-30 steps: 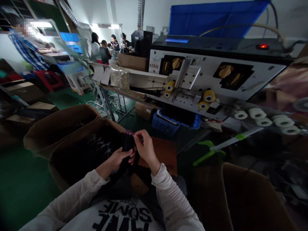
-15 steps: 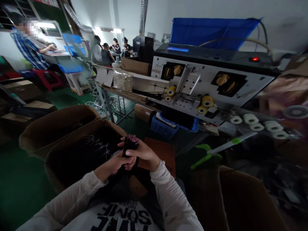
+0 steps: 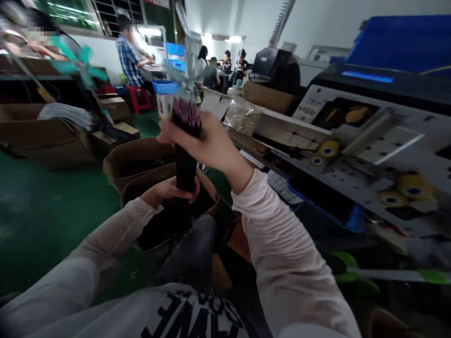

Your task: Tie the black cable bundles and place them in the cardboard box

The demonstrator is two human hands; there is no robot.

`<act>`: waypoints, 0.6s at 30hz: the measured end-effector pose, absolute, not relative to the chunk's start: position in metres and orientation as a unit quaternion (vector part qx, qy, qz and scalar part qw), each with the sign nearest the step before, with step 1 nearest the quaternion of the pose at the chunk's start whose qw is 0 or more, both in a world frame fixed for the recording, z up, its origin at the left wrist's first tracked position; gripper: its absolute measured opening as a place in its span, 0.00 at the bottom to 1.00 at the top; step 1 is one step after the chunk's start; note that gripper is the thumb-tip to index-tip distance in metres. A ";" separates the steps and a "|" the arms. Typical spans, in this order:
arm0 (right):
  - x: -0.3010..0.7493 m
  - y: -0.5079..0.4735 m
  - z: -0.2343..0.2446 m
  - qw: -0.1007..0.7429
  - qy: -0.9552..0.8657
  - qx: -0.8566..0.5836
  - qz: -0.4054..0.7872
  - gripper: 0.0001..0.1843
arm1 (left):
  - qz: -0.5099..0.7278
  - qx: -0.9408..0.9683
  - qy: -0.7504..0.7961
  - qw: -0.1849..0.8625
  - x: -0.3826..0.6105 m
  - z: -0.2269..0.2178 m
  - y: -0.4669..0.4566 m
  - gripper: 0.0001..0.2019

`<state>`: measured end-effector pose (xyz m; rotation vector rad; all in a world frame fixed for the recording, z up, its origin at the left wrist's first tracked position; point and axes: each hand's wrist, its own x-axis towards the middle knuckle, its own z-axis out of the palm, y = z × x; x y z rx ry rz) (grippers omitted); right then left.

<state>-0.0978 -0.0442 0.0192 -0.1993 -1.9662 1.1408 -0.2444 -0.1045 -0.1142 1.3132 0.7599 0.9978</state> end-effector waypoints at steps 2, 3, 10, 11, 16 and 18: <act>-0.116 -0.038 0.040 0.459 -0.767 -0.096 0.437 0.41 | 0.449 0.583 0.350 0.580 -0.261 -0.114 -0.105 0.14; -0.122 -0.036 0.048 0.483 -0.751 -0.108 0.436 0.44 | 0.461 0.588 0.360 0.558 -0.267 -0.113 -0.106 0.13; -0.121 -0.065 0.065 0.451 -0.757 -0.069 0.467 0.29 | 0.443 0.629 0.406 0.493 -0.288 -0.116 -0.118 0.10; -0.116 -0.067 0.059 0.452 -0.746 -0.075 0.483 0.23 | 0.418 0.626 0.400 0.523 -0.289 -0.122 -0.122 0.10; -0.077 -0.046 -0.018 0.475 -0.654 -0.179 0.561 0.14 | 0.282 0.507 0.394 0.713 -0.263 -0.190 -0.152 0.18; -0.052 -0.034 -0.064 0.469 -0.605 -0.235 0.599 0.15 | 0.247 0.465 0.380 0.760 -0.239 -0.222 -0.162 0.21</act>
